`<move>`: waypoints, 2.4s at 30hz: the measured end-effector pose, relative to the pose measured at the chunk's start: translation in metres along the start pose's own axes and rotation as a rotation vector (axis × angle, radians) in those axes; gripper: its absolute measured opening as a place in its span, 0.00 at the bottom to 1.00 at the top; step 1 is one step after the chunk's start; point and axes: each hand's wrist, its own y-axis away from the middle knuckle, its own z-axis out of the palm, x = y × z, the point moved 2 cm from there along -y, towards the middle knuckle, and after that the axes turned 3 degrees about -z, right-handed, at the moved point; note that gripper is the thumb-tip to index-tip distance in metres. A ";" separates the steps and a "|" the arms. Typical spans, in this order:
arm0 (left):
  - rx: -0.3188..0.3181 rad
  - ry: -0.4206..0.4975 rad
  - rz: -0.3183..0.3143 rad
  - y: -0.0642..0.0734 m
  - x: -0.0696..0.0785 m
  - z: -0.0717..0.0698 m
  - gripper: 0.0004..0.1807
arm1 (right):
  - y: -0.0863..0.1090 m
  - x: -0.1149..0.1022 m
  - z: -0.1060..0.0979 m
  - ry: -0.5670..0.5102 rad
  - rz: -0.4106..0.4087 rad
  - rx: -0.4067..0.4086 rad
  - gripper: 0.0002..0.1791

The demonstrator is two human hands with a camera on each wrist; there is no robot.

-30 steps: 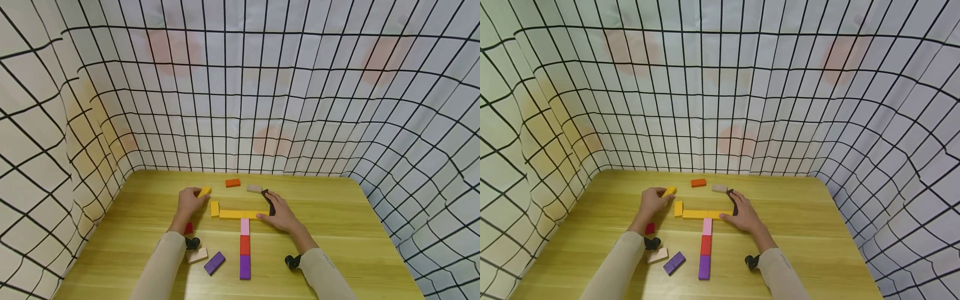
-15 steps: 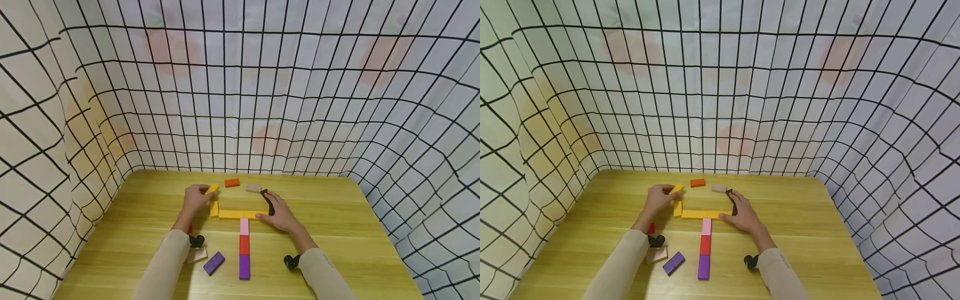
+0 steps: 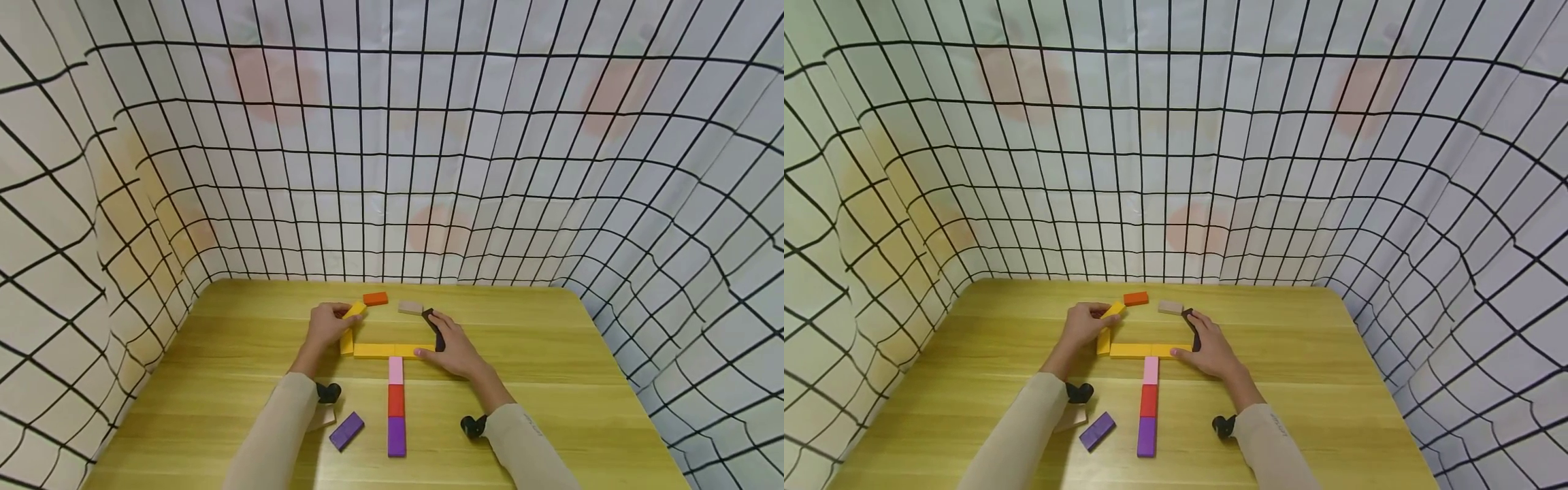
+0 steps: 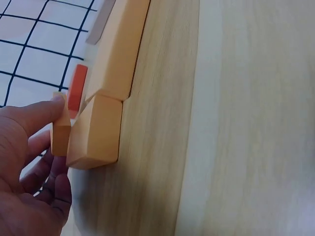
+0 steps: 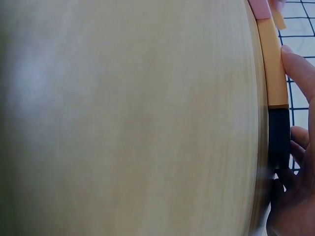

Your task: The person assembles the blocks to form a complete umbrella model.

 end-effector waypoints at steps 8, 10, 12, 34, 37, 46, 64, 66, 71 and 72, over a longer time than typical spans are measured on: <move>-0.030 -0.025 -0.035 -0.002 -0.001 0.007 0.21 | -0.001 0.000 0.002 -0.013 -0.014 0.005 0.55; -0.037 -0.033 -0.028 -0.002 -0.001 0.009 0.21 | -0.002 0.002 0.002 -0.010 -0.010 0.002 0.55; -0.044 -0.039 -0.020 -0.003 -0.002 0.009 0.21 | -0.002 0.003 0.003 -0.005 -0.008 -0.004 0.55; -0.067 -0.041 0.042 0.000 -0.003 0.004 0.17 | -0.003 -0.002 -0.003 -0.010 0.000 -0.009 0.55; -0.065 -0.041 0.049 0.001 -0.003 0.004 0.17 | -0.003 -0.001 -0.003 -0.010 -0.002 -0.010 0.55; -0.057 -0.044 0.055 0.002 -0.002 0.003 0.17 | -0.004 0.001 -0.001 -0.015 0.000 -0.007 0.55; -0.120 0.019 0.107 0.003 0.002 0.002 0.31 | 0.001 0.002 0.003 -0.035 -0.003 0.005 0.55; -0.122 0.017 0.129 0.003 0.003 0.002 0.32 | 0.002 0.003 0.003 -0.031 -0.005 0.009 0.55; -0.109 -0.017 0.181 -0.001 0.008 0.005 0.30 | 0.003 0.002 0.004 -0.029 -0.001 0.001 0.56; -0.107 -0.025 0.192 -0.002 0.010 0.005 0.30 | 0.003 0.002 0.004 -0.033 -0.003 0.001 0.56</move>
